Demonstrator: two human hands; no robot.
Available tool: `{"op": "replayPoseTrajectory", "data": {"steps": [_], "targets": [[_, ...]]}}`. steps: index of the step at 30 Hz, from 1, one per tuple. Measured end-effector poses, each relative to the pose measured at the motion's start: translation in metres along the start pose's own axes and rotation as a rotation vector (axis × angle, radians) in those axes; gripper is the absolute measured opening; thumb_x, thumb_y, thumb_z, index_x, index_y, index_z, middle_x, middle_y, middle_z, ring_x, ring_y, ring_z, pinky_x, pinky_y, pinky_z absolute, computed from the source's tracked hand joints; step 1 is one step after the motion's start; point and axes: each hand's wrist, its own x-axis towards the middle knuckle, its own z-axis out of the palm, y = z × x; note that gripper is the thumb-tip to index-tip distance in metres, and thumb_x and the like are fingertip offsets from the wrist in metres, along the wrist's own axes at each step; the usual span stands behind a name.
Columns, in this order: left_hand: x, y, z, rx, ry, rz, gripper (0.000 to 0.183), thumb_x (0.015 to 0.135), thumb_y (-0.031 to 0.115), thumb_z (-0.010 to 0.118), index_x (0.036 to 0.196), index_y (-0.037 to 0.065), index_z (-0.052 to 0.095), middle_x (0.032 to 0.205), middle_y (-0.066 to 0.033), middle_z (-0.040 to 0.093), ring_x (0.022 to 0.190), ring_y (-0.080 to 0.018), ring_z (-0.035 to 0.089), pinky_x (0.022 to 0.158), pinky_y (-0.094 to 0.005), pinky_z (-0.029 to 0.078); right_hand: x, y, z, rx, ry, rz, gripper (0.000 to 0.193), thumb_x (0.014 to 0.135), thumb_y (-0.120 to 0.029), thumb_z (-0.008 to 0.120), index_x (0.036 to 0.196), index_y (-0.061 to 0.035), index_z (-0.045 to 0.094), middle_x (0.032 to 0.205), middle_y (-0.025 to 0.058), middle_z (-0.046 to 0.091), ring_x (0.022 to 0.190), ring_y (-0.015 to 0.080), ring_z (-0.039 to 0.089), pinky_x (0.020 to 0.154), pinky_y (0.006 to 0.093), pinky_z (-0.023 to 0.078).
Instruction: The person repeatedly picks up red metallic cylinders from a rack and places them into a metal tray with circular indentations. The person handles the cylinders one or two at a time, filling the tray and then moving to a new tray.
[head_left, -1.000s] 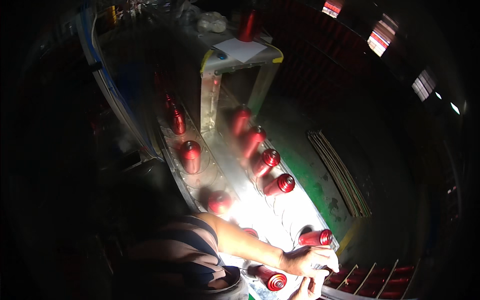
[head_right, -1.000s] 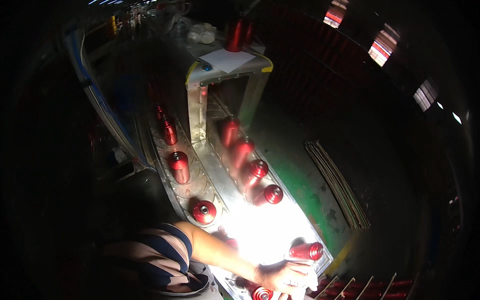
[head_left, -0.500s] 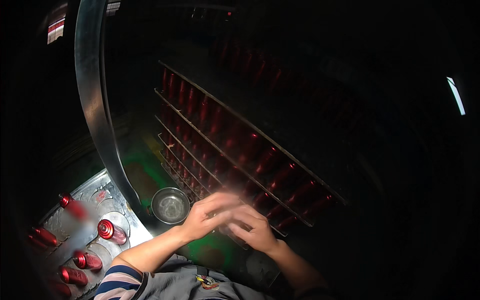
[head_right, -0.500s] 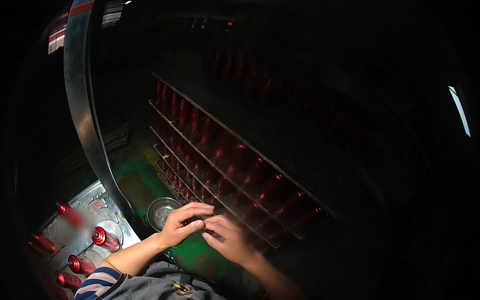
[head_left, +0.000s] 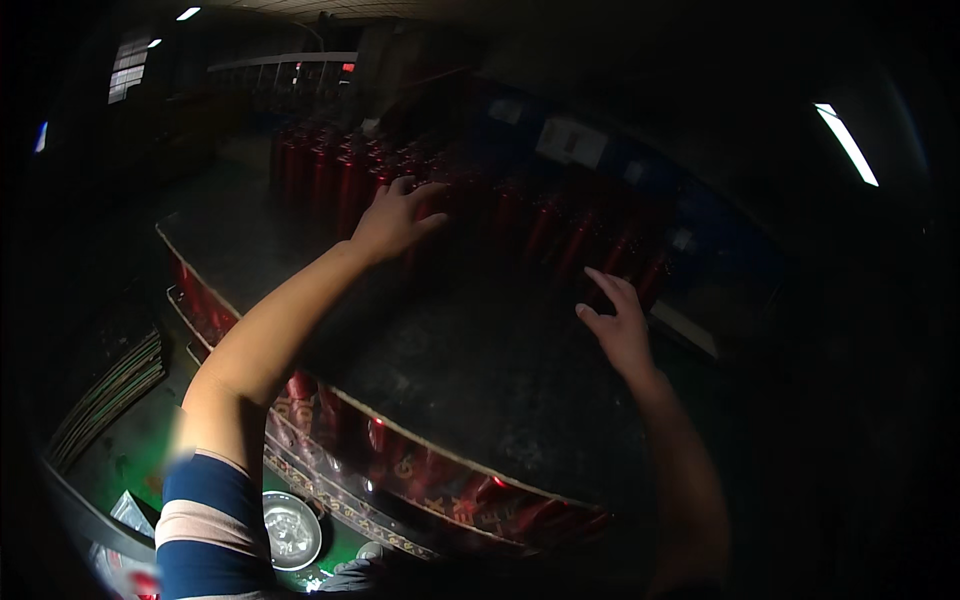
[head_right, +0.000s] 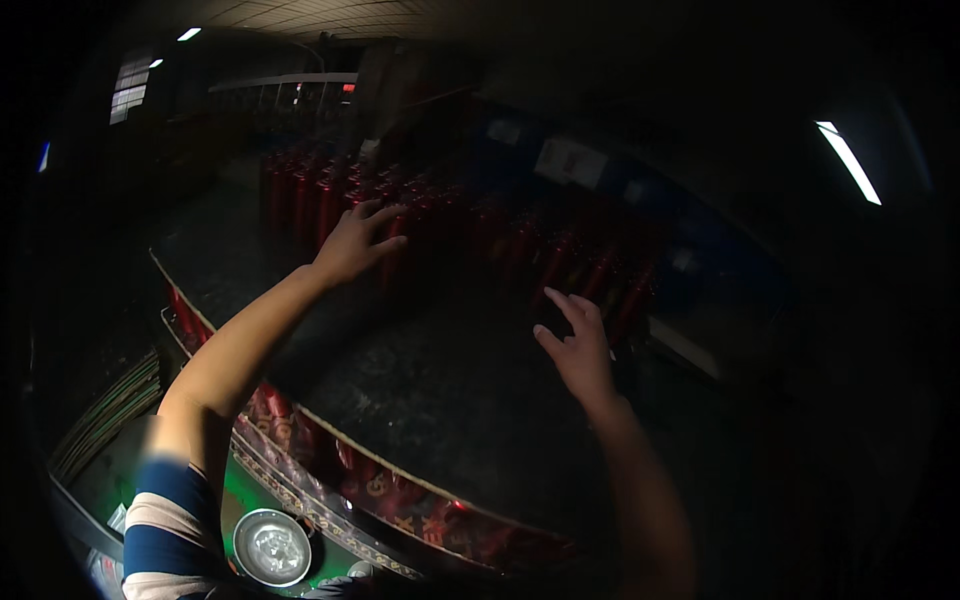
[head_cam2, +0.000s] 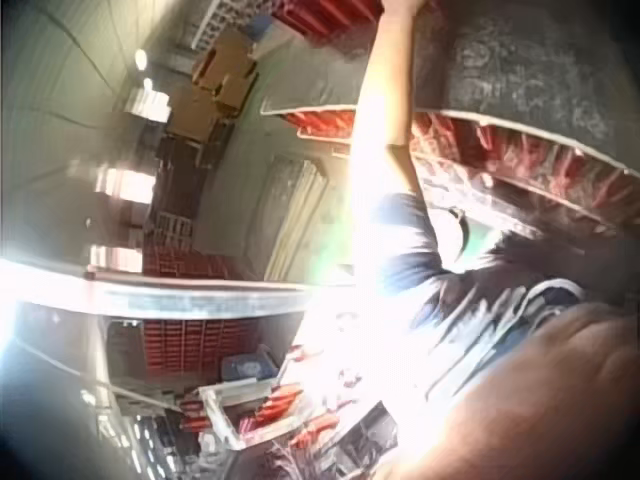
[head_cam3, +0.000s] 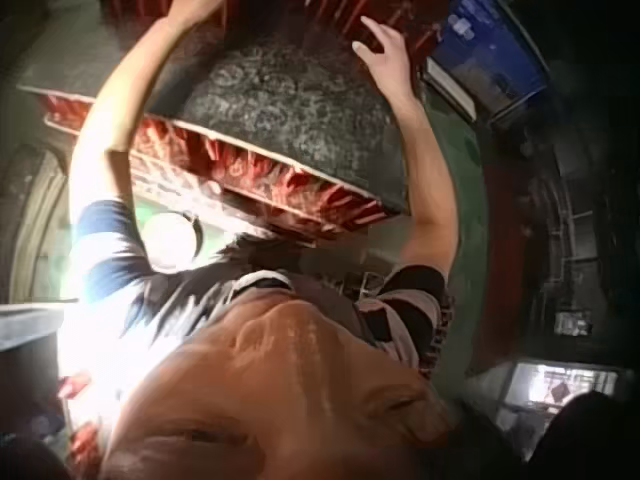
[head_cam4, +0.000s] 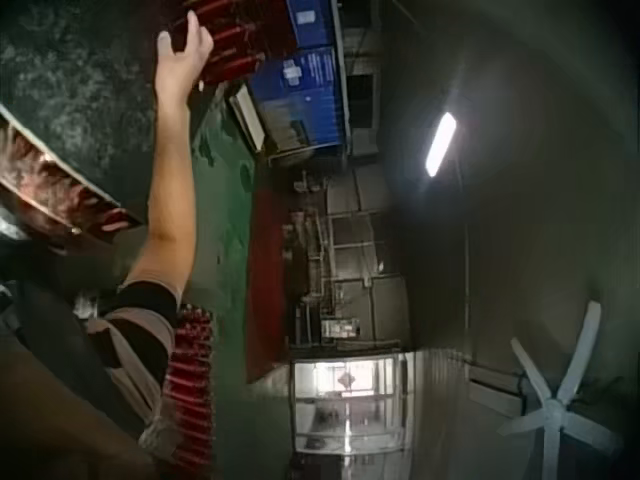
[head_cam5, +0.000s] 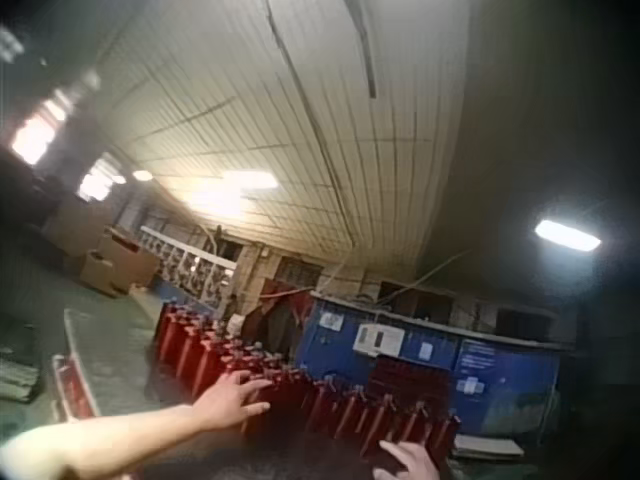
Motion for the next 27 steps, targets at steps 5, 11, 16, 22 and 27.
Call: {"op": "replayPoseTrajectory", "data": {"steps": [5, 11, 16, 22, 27], "targets": [[0.089, -0.045, 0.058, 0.166, -0.153, -0.095, 0.063, 0.09, 0.052, 0.065, 0.146, 0.03, 0.049, 0.154, -0.0283, 0.031, 0.137, -0.053, 0.035, 0.102, -0.0586, 0.048, 0.167, 0.087, 0.056, -0.277, 0.022, 0.223, 0.061, 0.089, -0.034, 0.072, 0.146, -0.0282, 0.05, 0.154, 0.0216, 0.033, 0.137, 0.0423, 0.038, 0.108, 0.0477, 0.043], [0.12, -0.045, 0.075, 0.217, -0.177, -0.13, 0.059, 0.087, 0.054, 0.069, 0.139, 0.028, 0.057, 0.141, -0.0252, 0.047, 0.126, -0.0492, 0.049, 0.097, -0.0541, 0.052, 0.257, 0.162, 0.085, -0.404, 0.104, 0.408, 0.064, 0.084, -0.046, 0.071, 0.143, -0.0342, 0.053, 0.151, 0.0315, 0.035, 0.136, 0.0544, 0.034, 0.114, 0.0537, 0.032], [0.108, -0.038, 0.07, 0.238, -0.127, -0.069, 0.058, 0.081, 0.05, 0.076, 0.133, 0.03, 0.061, 0.121, -0.0213, 0.056, 0.114, -0.0445, 0.056, 0.09, -0.0512, 0.055, 0.269, 0.217, 0.098, -0.441, 0.058, 0.361, 0.052, 0.081, -0.045, 0.073, 0.131, -0.0408, 0.062, 0.141, 0.0193, 0.047, 0.127, 0.0511, 0.045, 0.106, 0.0549, 0.044], [0.054, -0.027, 0.048, 0.158, 0.049, 0.064, 0.053, 0.083, 0.041, 0.076, 0.133, 0.031, 0.06, 0.139, -0.0229, 0.048, 0.121, -0.0454, 0.049, 0.099, -0.0512, 0.049, 0.219, 0.174, 0.099, -0.423, 0.313, 0.236, 0.047, 0.083, -0.038, 0.074, 0.129, -0.0386, 0.063, 0.14, 0.0176, 0.048, 0.124, 0.0469, 0.047, 0.1, 0.0519, 0.048], [-0.023, -0.021, -0.002, -0.207, 0.456, 0.027, 0.046, 0.084, 0.024, 0.079, 0.126, 0.01, 0.067, 0.121, -0.0155, 0.065, 0.118, -0.0277, 0.059, 0.104, -0.0368, 0.045, 0.15, 0.17, 0.036, -0.323, 0.452, -0.191, 0.046, 0.087, -0.023, 0.074, 0.132, -0.0208, 0.065, 0.124, 0.02, 0.062, 0.117, 0.0373, 0.058, 0.102, 0.0459, 0.046]]}}
